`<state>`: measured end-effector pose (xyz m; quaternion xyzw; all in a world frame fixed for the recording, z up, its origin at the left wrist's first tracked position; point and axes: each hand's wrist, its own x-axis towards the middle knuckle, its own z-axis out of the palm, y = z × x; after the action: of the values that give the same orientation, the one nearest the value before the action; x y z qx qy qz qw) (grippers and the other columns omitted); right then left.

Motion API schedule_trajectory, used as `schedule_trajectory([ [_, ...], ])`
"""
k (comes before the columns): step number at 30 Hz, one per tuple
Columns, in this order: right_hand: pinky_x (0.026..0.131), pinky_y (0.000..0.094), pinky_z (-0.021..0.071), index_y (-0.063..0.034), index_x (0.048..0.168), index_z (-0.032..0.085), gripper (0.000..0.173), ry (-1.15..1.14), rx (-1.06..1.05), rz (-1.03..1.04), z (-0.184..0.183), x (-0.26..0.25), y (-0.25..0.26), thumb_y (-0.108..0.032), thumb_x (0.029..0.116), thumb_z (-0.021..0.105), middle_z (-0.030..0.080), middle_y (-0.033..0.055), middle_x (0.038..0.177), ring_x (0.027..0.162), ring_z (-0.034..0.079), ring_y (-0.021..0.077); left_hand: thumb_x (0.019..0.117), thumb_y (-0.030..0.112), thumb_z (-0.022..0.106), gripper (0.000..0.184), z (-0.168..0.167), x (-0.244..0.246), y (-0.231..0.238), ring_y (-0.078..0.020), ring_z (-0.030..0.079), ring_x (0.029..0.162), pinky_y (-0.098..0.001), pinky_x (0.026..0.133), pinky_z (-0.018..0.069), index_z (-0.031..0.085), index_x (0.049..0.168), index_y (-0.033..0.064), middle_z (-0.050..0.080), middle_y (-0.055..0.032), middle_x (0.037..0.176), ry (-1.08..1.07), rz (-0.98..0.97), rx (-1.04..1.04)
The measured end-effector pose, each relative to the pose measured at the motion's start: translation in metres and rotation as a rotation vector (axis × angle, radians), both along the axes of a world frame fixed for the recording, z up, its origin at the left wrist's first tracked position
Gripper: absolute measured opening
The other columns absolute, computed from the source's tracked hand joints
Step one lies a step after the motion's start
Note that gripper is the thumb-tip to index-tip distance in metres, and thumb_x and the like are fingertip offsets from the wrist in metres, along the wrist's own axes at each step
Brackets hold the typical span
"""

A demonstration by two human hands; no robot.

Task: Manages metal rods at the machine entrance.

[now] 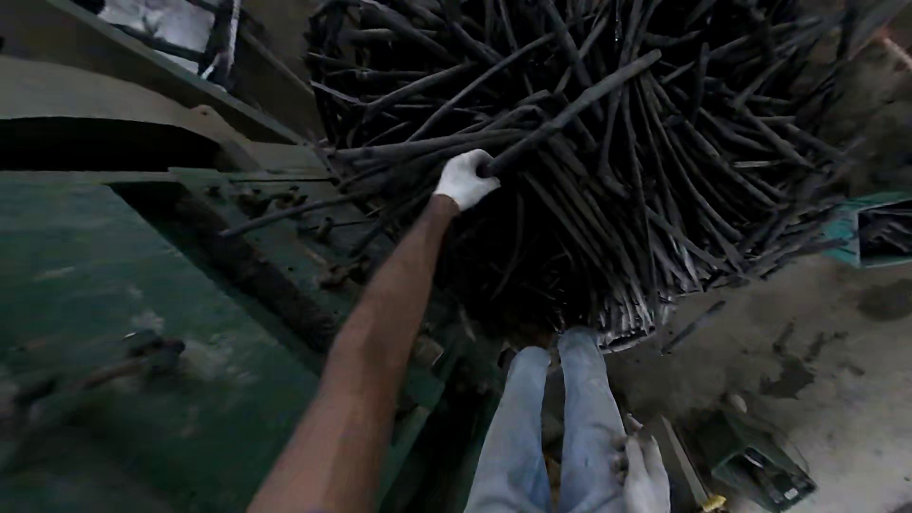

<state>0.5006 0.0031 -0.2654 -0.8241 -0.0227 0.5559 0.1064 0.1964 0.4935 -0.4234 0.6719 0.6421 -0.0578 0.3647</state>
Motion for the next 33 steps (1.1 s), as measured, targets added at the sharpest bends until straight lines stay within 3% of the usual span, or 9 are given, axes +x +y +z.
schedule_trajectory([
  [4,0.065,0.0365,0.0616,-0.0068,0.143,0.054,0.040,-0.015,-0.055,0.097,0.005,-0.006,0.017,-0.024,0.1089,0.041,0.071,0.0111,0.107,0.079,0.070,0.0196,0.0865,0.026,0.072,0.044,-0.039,0.025,-0.067,-0.0239,0.061,0.124,-0.0494,0.103,0.0538,0.067,0.130,0.0222,0.065,-0.0071,0.130,0.038,0.344,0.150],
  [8,0.061,0.0369,0.0611,-0.0085,0.144,0.054,0.041,-0.039,0.012,0.135,-0.005,-0.002,-0.006,-0.025,0.1090,0.042,0.073,0.0090,0.103,0.072,0.070,0.0182,0.0937,0.026,0.062,0.064,-0.064,0.029,-0.087,-0.0372,0.057,0.131,-0.0593,0.105,0.0503,0.043,0.153,0.0142,0.054,-0.0209,0.146,0.134,0.758,-0.048],
  [11,0.061,0.0380,0.0612,-0.0076,0.145,0.052,0.041,-0.041,0.006,0.103,-0.009,0.003,-0.014,-0.025,0.1092,0.041,0.072,0.0111,0.104,0.073,0.070,0.0203,0.0967,0.039,0.061,0.051,-0.058,-0.003,-0.056,-0.0339,0.061,0.127,-0.0549,0.108,0.0484,0.062,0.134,0.0051,0.064,-0.0197,0.134,0.233,0.719,-0.064],
  [14,0.061,0.0365,0.0620,-0.0049,0.140,0.055,0.038,-0.050,0.041,0.167,-0.013,0.001,-0.016,-0.023,0.1085,0.042,0.072,0.0096,0.104,0.074,0.070,0.0185,0.0929,0.043,0.067,0.035,-0.045,-0.053,-0.032,-0.0289,0.067,0.116,-0.0535,0.104,0.0513,0.076,0.113,0.0149,0.073,-0.0120,0.117,0.271,0.496,0.068],
  [16,0.072,0.0375,0.0637,-0.0046,0.137,0.056,0.035,-0.003,0.132,0.317,-0.025,-0.004,0.001,-0.020,0.1076,0.043,0.072,0.0078,0.110,0.084,0.072,0.0164,0.0928,0.035,0.067,0.030,-0.037,-0.079,-0.021,-0.0274,0.068,0.115,-0.0549,0.104,0.0513,0.076,0.115,0.0179,0.074,-0.0098,0.117,0.230,0.392,0.073],
  [21,0.097,0.0446,0.0568,-0.0092,0.124,0.066,0.031,0.007,0.450,0.988,-0.096,-0.022,0.167,-0.021,0.1021,0.048,0.070,0.0069,0.116,0.110,0.067,0.0200,0.0856,0.033,0.076,0.032,-0.041,-0.067,-0.029,-0.0244,0.068,0.115,-0.0519,0.102,0.0534,0.076,0.115,0.0207,0.073,-0.0066,0.119,0.160,0.557,0.020],
  [24,0.096,0.0561,0.0549,-0.0123,0.127,0.066,0.031,-0.106,0.529,1.258,-0.139,-0.038,0.305,-0.020,0.1004,0.053,0.069,0.0133,0.121,0.114,0.066,0.0311,0.0844,0.035,0.076,0.038,-0.065,-0.034,-0.051,-0.0261,0.067,0.116,-0.0516,0.102,0.0542,0.073,0.119,0.0181,0.072,-0.0091,0.121,0.147,0.814,-0.025],
  [29,0.079,0.0637,0.0567,-0.0208,0.136,0.057,0.050,-0.313,0.680,1.332,-0.168,-0.079,0.468,-0.049,0.0952,0.063,0.072,0.0138,0.108,0.097,0.071,0.0371,0.0915,0.042,0.068,0.049,-0.111,-0.009,-0.084,-0.0334,0.066,0.109,-0.0576,0.091,0.0548,0.066,0.122,0.0036,0.068,-0.0193,0.117,-0.039,1.227,-0.284],
  [33,0.078,0.0610,0.0567,-0.0197,0.135,0.055,0.043,-0.334,0.730,1.348,-0.174,-0.088,0.485,-0.043,0.0993,0.056,0.072,0.0115,0.105,0.094,0.071,0.0339,0.0896,0.046,0.071,0.055,-0.121,-0.005,-0.100,-0.0324,0.066,0.113,-0.0575,0.095,0.0546,0.065,0.127,0.0053,0.069,-0.0185,0.120,-0.127,1.260,-0.252],
])
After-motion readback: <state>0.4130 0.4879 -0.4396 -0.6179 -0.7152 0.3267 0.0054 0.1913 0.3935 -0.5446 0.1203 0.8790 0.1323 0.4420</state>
